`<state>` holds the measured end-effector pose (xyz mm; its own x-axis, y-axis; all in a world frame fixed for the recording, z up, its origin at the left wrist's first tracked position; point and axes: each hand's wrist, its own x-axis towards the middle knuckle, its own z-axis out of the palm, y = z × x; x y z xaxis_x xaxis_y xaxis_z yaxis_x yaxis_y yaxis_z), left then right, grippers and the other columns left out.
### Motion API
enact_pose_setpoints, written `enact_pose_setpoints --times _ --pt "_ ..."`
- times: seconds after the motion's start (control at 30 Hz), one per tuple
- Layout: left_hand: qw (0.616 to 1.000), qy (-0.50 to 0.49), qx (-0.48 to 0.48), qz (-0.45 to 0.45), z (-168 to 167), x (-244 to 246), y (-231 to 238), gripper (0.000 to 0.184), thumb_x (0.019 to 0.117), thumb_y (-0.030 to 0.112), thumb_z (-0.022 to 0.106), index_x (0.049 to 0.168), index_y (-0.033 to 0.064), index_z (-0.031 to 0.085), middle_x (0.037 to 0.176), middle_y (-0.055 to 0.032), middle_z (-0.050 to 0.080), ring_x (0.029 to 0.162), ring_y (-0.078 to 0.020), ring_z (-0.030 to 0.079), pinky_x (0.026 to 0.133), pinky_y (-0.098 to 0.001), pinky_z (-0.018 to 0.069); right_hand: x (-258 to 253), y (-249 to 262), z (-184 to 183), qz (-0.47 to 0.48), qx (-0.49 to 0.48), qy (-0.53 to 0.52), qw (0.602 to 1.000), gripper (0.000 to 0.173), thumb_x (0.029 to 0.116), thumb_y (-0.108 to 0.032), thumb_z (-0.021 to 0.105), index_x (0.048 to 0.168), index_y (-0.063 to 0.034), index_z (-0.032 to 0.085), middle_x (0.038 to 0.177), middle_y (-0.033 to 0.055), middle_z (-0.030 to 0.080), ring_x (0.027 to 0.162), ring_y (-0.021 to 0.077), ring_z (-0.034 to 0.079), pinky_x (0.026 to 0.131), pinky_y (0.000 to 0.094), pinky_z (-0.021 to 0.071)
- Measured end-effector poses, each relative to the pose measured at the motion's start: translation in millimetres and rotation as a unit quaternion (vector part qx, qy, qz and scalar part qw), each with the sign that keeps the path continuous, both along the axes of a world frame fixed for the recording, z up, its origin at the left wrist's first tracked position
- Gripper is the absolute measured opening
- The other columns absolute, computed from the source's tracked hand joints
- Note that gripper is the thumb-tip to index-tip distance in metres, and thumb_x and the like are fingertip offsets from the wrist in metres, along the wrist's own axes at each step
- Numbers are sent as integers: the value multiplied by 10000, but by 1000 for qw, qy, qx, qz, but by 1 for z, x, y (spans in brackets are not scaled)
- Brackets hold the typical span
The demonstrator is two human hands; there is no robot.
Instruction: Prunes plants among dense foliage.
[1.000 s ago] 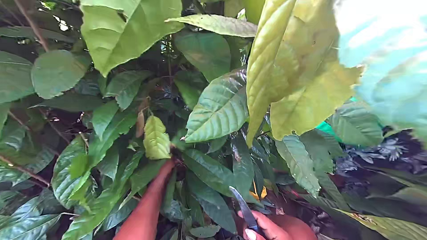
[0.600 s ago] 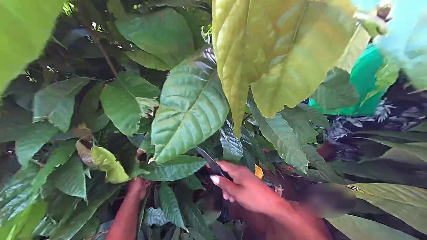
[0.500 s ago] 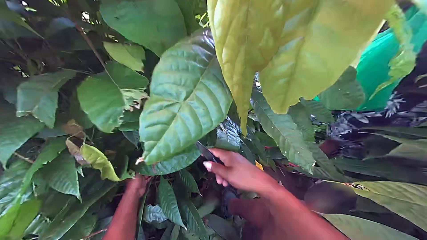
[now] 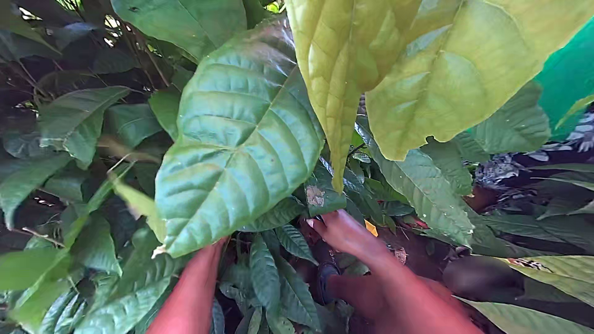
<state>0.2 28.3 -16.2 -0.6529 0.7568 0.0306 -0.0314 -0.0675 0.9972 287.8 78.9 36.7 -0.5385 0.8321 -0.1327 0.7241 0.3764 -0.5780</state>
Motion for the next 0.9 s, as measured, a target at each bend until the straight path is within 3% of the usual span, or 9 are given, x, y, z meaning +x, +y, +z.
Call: enact_pose_setpoints --times 0.07,0.13,0.2,0.27,0.37,0.43,0.63,0.73,0.9 --pt "994 67 -74 -41 50 14 -4 312 1079 -16 342 1336 -164 438 1280 -251 548 1115 -197 562 992 -290 465 9 5 7 -12 -1 8 1000 391 1078 -302 503 1345 -31 594 1115 189 687 959 301 701 914 510 551" --pt "969 239 48 -32 26 16 3 250 988 -49 435 1088 -194 612 997 -238 699 896 -172 696 805 -217 546 19 8 14 14 -21 -14 1000 404 1087 -343 483 1293 -23 618 1038 182 691 912 306 697 893 530 547" --pt "984 139 -59 -99 41 7 13 275 1028 -100 382 1221 -208 547 1125 -258 650 987 -194 631 904 -248 495 26 9 18 76 -39 -68 994 400 1087 -347 479 1250 -20 643 1009 193 690 918 338 685 887 566 529" --pt "963 51 -134 -228 24 -44 38 394 1112 57 225 1448 -78 381 1340 -179 561 1127 -160 594 967 -257 482 26 6 16 143 -48 -125 981 377 1081 -340 502 1252 -37 646 1052 215 685 988 383 665 901 610 498" --pt "959 -60 -118 -250 -5 -79 56 351 1119 186 345 1383 -14 462 1200 -122 655 1007 -160 672 881 -291 545 11 -2 6 184 -39 -149 971 407 1082 -332 497 1391 -88 597 1252 226 664 1207 411 617 1014 634 454" --pt "950 -23 -108 -294 -13 -88 55 361 1093 188 440 1380 -27 476 1226 -101 667 1050 -133 671 931 -268 535 -6 -7 -3 165 -33 -123 978 426 1088 -328 479 1416 -70 567 1265 234 653 1206 407 620 1015 618 464" --pt "977 56 -162 -129 56 3 13 320 1110 96 372 1366 -73 466 1231 -148 592 987 -116 586 850 -220 494 -52 -19 -23 116 -29 -51 991 469 1095 -365 439 1404 -38 571 1311 239 632 1264 385 594 1063 576 450" --pt "979 51 -179 -88 76 40 3 366 1101 13 338 1398 -181 424 1431 -293 500 1255 -250 530 1044 -263 410 -70 -22 -31 29 -37 8 999 467 1090 -382 440 1266 -4 652 1211 228 675 1200 359 631 1040 545 469" --pt "977 76 -170 -106 36 10 27 350 1096 70 410 1393 -113 442 1261 -210 577 1009 -169 583 893 -273 499 -93 -24 -39 -9 -35 -4 999 435 1102 -345 405 1265 -31 657 1186 215 696 1170 365 656 999 550 497"
